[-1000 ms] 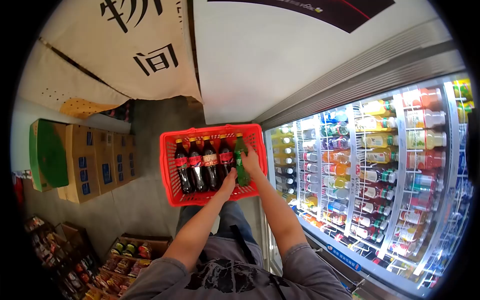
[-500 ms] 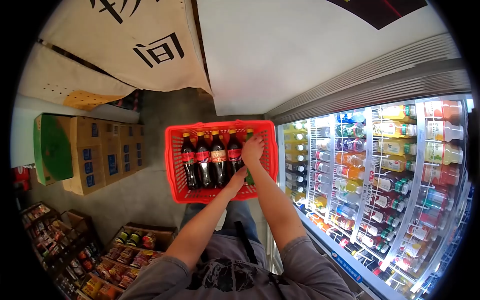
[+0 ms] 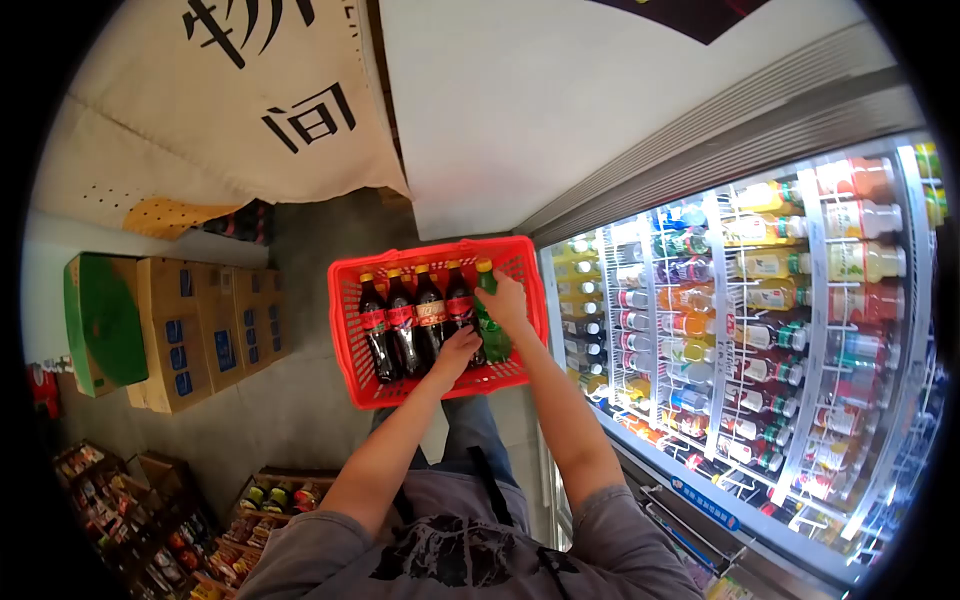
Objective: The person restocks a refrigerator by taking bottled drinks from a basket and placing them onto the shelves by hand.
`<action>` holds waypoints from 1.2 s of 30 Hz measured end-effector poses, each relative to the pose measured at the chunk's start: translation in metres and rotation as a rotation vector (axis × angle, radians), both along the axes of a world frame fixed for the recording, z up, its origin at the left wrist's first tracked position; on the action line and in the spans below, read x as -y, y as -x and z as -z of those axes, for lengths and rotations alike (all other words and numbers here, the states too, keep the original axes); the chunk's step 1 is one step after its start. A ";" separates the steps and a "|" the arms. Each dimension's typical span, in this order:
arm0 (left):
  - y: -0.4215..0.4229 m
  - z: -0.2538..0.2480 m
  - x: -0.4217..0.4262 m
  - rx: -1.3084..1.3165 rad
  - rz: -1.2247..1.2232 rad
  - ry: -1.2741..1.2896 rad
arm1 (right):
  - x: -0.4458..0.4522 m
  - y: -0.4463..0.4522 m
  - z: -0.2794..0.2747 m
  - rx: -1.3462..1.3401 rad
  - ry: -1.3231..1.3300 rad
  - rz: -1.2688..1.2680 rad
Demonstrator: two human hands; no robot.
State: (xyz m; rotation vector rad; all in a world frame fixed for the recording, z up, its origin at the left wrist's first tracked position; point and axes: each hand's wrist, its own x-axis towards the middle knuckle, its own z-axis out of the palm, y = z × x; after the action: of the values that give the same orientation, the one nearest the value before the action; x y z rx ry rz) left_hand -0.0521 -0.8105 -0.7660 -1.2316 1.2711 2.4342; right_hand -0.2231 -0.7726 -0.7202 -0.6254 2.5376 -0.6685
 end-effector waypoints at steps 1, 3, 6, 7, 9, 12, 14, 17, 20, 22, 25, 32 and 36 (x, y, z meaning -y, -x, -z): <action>-0.001 -0.004 0.003 -0.016 0.014 0.001 | -0.005 -0.004 -0.009 -0.036 0.053 -0.016; -0.002 -0.014 0.007 -0.039 0.074 0.009 | -0.014 -0.007 -0.035 -0.063 0.084 -0.003; -0.001 -0.035 0.008 -0.041 0.113 0.006 | -0.028 -0.018 -0.081 -0.055 0.307 0.149; 0.002 -0.043 0.008 -0.023 0.130 0.046 | -0.034 -0.019 -0.089 -0.077 0.309 0.163; 0.003 -0.052 0.011 -0.133 0.190 0.114 | -0.047 -0.024 -0.111 -0.078 0.327 0.258; 0.001 -0.083 0.021 -0.333 0.314 0.221 | -0.062 -0.042 -0.152 -0.101 0.419 0.314; 0.000 -0.098 0.027 -0.541 0.329 0.166 | -0.071 -0.052 -0.171 -0.057 0.482 0.346; -0.011 -0.149 0.046 -0.475 0.652 0.143 | -0.079 -0.071 -0.214 -0.020 0.543 0.385; -0.022 -0.164 0.042 -0.562 0.716 0.163 | -0.102 -0.077 -0.196 0.063 0.662 0.467; -0.025 -0.185 0.034 -0.632 0.738 0.185 | -0.110 -0.087 -0.216 0.167 0.735 0.532; -0.029 -0.216 0.018 -0.688 0.806 0.148 | -0.122 -0.107 -0.250 0.103 0.779 0.665; -0.035 -0.247 -0.050 -0.706 0.838 0.013 | -0.190 -0.145 -0.280 0.046 0.953 0.766; -0.042 -0.273 -0.087 -0.753 0.932 0.133 | -0.229 -0.185 -0.296 0.068 1.088 0.761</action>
State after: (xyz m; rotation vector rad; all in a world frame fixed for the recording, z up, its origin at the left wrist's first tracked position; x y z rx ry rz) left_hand -0.0102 -0.7234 -0.4928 0.3566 1.6474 2.0714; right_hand -0.0382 -0.5432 -0.4244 0.1333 2.1113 -2.3156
